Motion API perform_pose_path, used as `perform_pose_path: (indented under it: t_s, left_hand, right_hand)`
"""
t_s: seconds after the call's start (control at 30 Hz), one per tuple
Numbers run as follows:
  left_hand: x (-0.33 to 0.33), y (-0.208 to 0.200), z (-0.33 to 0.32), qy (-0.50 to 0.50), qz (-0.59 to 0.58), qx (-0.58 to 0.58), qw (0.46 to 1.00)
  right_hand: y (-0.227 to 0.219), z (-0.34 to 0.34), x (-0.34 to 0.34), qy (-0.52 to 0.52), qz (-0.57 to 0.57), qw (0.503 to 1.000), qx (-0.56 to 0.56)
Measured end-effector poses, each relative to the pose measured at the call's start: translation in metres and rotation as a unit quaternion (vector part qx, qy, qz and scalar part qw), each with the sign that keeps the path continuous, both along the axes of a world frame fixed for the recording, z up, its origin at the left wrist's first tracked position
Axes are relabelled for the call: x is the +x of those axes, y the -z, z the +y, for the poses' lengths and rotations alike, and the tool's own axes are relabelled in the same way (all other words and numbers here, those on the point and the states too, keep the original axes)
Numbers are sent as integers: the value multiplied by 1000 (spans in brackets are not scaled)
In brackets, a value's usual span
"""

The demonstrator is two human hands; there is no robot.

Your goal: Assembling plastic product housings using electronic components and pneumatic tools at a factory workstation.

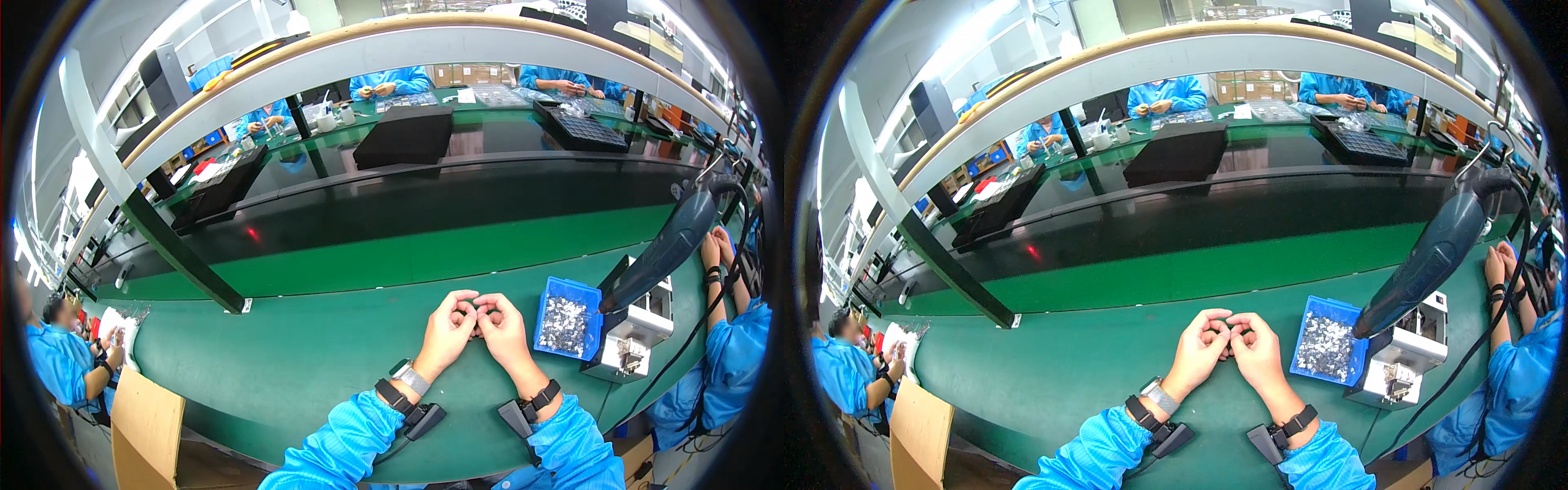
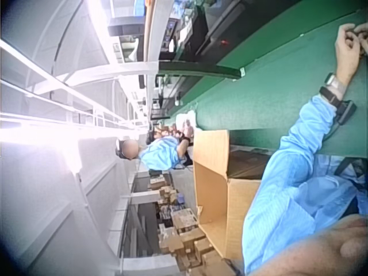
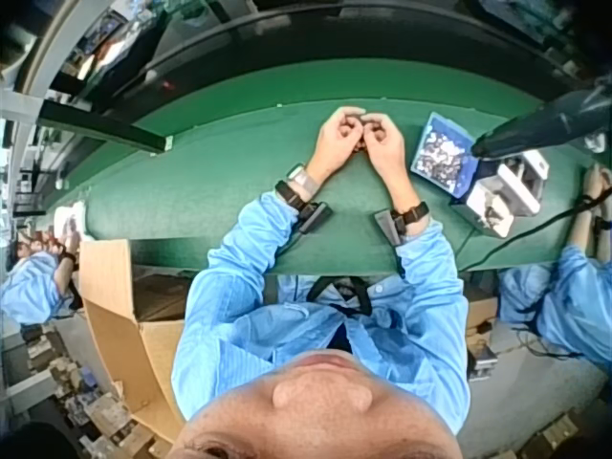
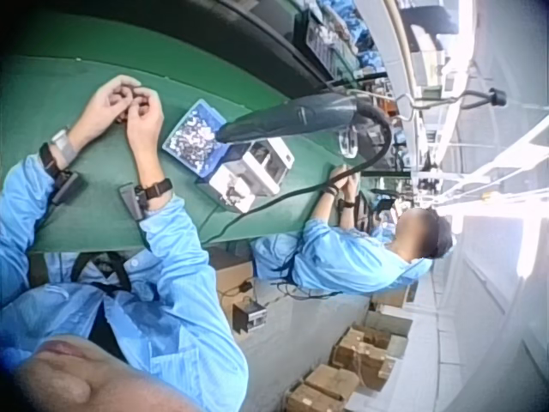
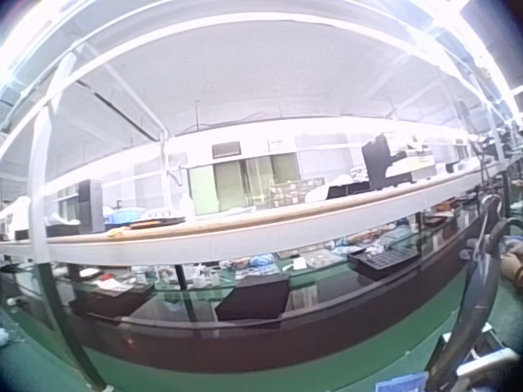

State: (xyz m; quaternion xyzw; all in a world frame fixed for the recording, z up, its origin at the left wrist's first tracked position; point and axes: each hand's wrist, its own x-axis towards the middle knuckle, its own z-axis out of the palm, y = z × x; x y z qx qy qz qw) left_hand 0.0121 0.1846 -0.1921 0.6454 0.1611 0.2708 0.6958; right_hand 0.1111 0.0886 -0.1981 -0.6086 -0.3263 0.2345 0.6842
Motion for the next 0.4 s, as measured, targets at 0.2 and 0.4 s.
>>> perform_pose_path:
  t_s: [0.2, 0.4]
  left_hand:
    - [1, -1, -1, 0, -6, -12, 1000]
    - [0, -1, 1, 5, 2, -5, 1000]
  right_hand:
    - [0, -1, 1, -3, 4, 1000, 9]
    - [1, 0, 1, -6, 3, 1000, 4]
